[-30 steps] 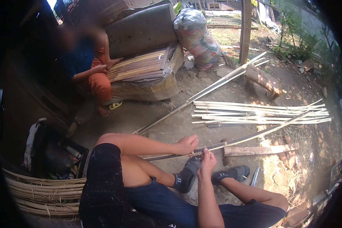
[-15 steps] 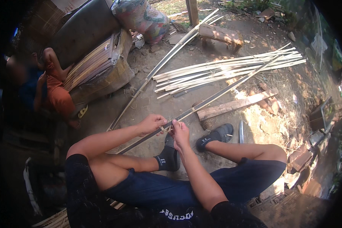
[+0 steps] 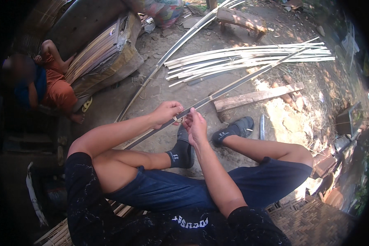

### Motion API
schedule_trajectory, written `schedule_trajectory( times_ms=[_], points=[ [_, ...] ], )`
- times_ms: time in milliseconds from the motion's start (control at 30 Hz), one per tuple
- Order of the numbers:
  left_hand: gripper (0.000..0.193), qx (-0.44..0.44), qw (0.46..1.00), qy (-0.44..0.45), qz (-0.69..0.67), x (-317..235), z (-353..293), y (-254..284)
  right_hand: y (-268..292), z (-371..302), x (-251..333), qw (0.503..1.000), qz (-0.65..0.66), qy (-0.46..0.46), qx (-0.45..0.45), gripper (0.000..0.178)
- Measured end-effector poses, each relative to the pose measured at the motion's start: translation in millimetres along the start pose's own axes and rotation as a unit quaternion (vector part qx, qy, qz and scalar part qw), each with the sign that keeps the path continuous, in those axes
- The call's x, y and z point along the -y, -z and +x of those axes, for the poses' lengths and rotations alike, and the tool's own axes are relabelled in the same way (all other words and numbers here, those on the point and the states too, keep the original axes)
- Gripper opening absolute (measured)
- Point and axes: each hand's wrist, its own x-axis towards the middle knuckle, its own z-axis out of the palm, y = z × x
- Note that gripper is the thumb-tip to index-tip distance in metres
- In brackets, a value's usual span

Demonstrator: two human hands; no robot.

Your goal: The person sits on the ground and uses a knife to split long bamboo poles into thin strips. They repeatedly position each pole on a wooden block, strike it with the knife to split it, and set the resulting strips aside.

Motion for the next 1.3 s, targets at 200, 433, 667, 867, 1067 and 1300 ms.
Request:
schedule_trajectory(
  times_ms=[200, 433, 667, 867, 1067, 1300],
  points=[
    [0.022, -0.047, 0.994, 0.011, -0.102, 8, 0, -1, 7, 3, 0, 1.000, -0.019, 0.005, 0.000, 0.020],
    [0.022, -0.043, 0.999, 0.011, -0.032, 12, 1, 5, 5, 8, 8, 0.974, -0.221, 0.050, 0.004, 0.028],
    [0.040, 0.004, 0.988, 0.073, 0.139, -8, -7, 3, 20, 17, 20, 0.965, -0.212, 0.128, -0.081, 0.039],
    [0.050, -0.096, 0.975, -0.077, 0.185, -68, -10, 63, 22, 20, 17, 0.972, -0.110, 0.171, -0.119, 0.028],
    [0.044, -0.230, 0.931, -0.262, 0.104, -120, -15, 135, 34, 31, 11, 0.976, -0.105, 0.144, -0.126, 0.022],
    [0.048, -0.296, 0.902, -0.258, 0.179, -74, 53, 178, 43, 38, 3, 0.980, -0.110, 0.101, -0.129, 0.019]
  ],
)
